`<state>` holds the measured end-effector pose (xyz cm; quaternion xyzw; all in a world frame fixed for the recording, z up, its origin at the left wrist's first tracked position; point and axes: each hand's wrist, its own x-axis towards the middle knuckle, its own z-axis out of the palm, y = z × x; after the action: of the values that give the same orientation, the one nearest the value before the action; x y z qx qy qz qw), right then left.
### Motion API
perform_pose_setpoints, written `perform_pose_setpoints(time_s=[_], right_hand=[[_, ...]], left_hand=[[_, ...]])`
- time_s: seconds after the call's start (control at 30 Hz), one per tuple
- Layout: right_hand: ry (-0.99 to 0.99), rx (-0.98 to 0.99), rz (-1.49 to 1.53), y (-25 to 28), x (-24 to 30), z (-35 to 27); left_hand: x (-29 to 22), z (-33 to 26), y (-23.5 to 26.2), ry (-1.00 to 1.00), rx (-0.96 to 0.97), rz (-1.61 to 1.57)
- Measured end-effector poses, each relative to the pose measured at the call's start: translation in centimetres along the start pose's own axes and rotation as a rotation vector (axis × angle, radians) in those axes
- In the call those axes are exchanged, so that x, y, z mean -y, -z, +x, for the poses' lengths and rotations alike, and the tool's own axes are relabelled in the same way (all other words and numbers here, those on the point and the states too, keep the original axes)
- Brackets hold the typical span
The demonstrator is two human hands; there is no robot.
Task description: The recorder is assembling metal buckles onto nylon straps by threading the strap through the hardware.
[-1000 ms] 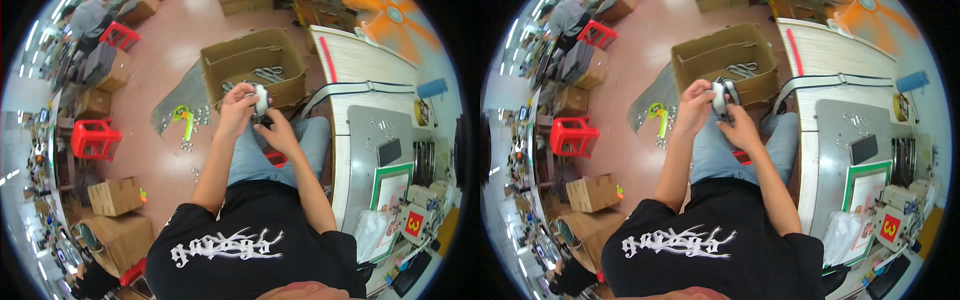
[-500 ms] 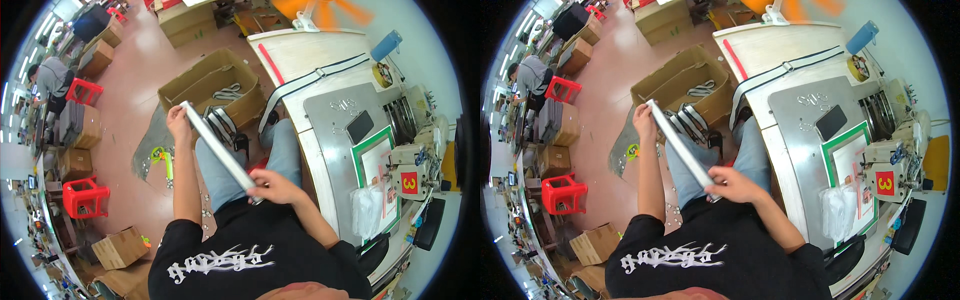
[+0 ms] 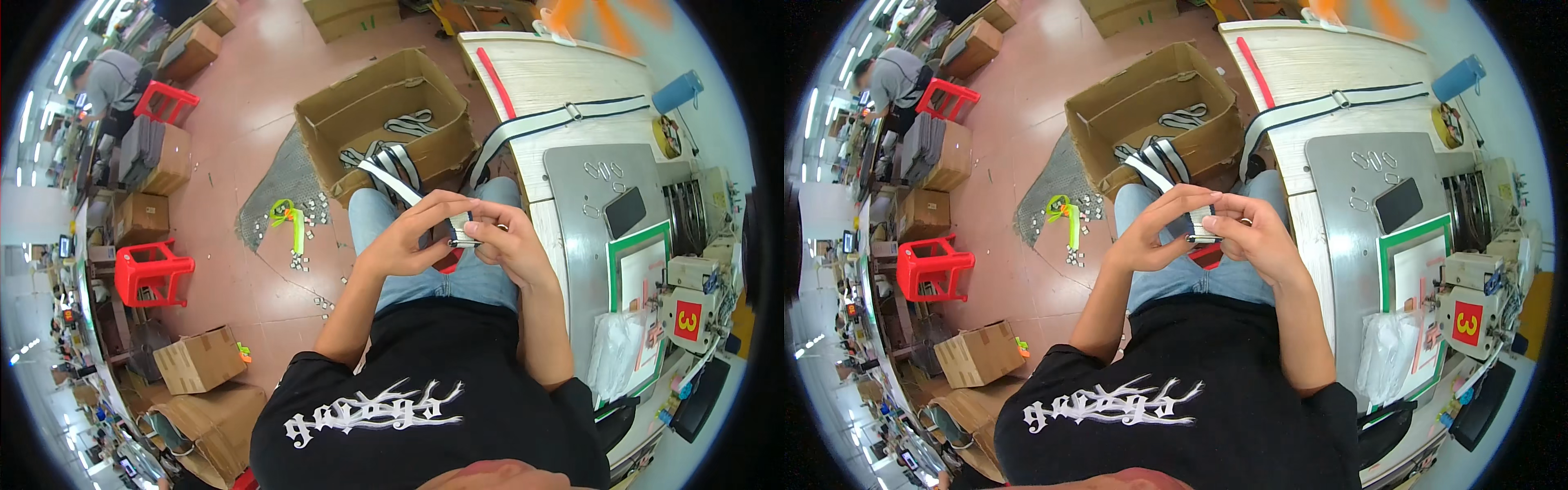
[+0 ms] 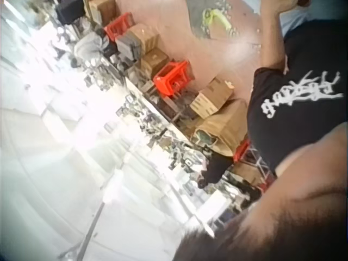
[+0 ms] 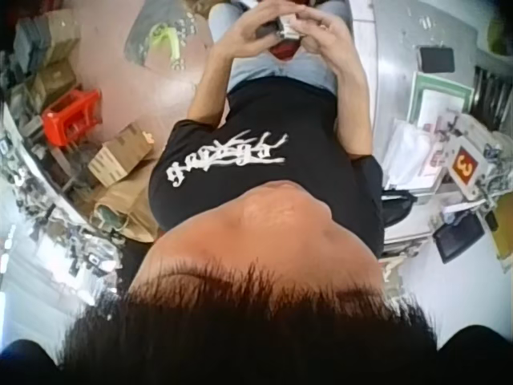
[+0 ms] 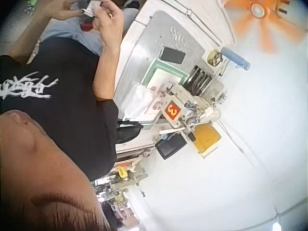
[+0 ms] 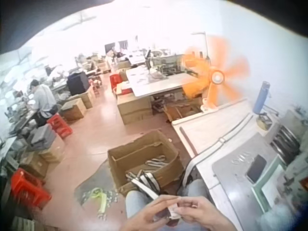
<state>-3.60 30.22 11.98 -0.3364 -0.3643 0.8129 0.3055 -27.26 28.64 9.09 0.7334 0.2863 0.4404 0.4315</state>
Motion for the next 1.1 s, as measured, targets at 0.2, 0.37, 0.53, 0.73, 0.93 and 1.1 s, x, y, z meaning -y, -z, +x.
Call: perform_pose_setpoints(time_s=[0.2,0.37,0.53,0.73,0.93,1.1], right_hand=[[0.055,-0.032,-0.407,-0.9,1.8,-1.5],[0.115,-0.010,-0.762,-1.0,5.2,-1.6],[0.448,-0.138,-0.664,-2.2,4.4,1.8],[0.466,-0.071,-0.196,1.4,-1.7,5.6],[0.455,-0.124,-0.530,-6.0,-3.1,9.1],[1.114,-0.404,-0.751,-10.3,0.2,12.5]], left_hand=[[0.0,-1.2,0.7,0.037,-0.018,0.096],[0.1,-1.0,0.0,0.223,-0.003,-0.220],[-0.5,1.1,0.4,0.390,0.261,-0.317],[0.1,2.4,1.0,0.194,-0.312,-0.790],[-4.7,5.9,5.4,0.106,-0.394,-0.338],[-9.9,7.9,8.1,-0.003,-0.353,-0.014]])
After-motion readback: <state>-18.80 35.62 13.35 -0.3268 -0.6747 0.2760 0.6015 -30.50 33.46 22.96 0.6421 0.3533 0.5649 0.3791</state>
